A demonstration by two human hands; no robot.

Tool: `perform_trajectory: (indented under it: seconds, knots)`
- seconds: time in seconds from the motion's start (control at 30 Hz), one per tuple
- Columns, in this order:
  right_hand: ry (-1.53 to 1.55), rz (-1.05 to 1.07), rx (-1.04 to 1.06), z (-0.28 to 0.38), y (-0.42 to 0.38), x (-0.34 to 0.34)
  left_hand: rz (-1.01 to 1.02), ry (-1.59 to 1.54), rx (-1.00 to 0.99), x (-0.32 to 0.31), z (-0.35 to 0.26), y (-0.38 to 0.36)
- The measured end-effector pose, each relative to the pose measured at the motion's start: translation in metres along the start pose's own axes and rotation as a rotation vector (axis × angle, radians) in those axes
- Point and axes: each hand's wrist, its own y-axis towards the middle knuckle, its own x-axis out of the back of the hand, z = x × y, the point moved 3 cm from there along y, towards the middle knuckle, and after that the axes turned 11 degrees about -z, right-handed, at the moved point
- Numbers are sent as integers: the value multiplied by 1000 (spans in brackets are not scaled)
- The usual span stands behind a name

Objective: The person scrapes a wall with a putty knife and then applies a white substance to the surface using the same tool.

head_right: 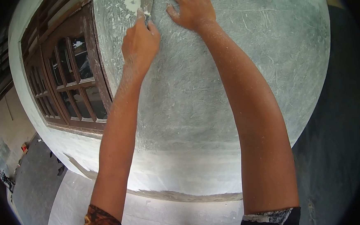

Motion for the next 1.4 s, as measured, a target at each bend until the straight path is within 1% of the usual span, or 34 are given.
perform_trajectory:
  seconds: [0.07, 0.2, 0.27, 0.3, 0.47, 0.5, 0.57, 0.6, 0.7, 0.77, 0.9, 0.97, 1.1, 1.17, 1.27, 1.4]
  knots:
    - [6, -2, 2, -1, 1, 0, -71, -30, -45, 2, -5, 15]
    - [-6, 16, -5, 1, 0, 1, -73, -38, -40, 4, -2, 4]
    - [-3, 17, -5, 1, 0, 1, 5, -21, 7, 0, 2, -8]
    - [-7, 14, -2, 1, -1, 0, 3, -22, 7, 0, 1, -6]
    - [-1, -10, 6, 0, 1, -1, -98, -31, -71, 1, -6, 14]
    - [7, -5, -3, 0, 0, 0, -92, -29, -70, 2, -5, 8]
    - [8, -3, -10, -1, 0, 1, 37, -17, -5, 1, -2, -8]
    - [11, -6, -7, -1, 0, 1, 37, -19, -5, -1, -1, -10]
    - [9, -24, 7, -2, 0, 0, 8, -5, -27, -7, 2, -4]
    - [6, -26, 13, -1, 0, 0, -112, -10, -99, -7, -3, 14]
    - [13, -18, -6, -2, -1, 0, -103, -1, -90, -6, -3, 1]
    - [20, -18, -6, -1, -2, 0, 16, 41, -16, -6, 0, -12]
    - [3, -24, 7, 1, 1, 1, -22, 22, -42, -3, -4, 7]
    - [7, -19, 0, 0, 0, 2, -89, 4, -73, -2, -8, 14]
    - [14, 4, -12, -1, 0, 2, -20, 35, -27, 2, -4, -3]
    - [21, -16, -12, 0, -1, 2, -2, 67, -28, -2, -1, -3]
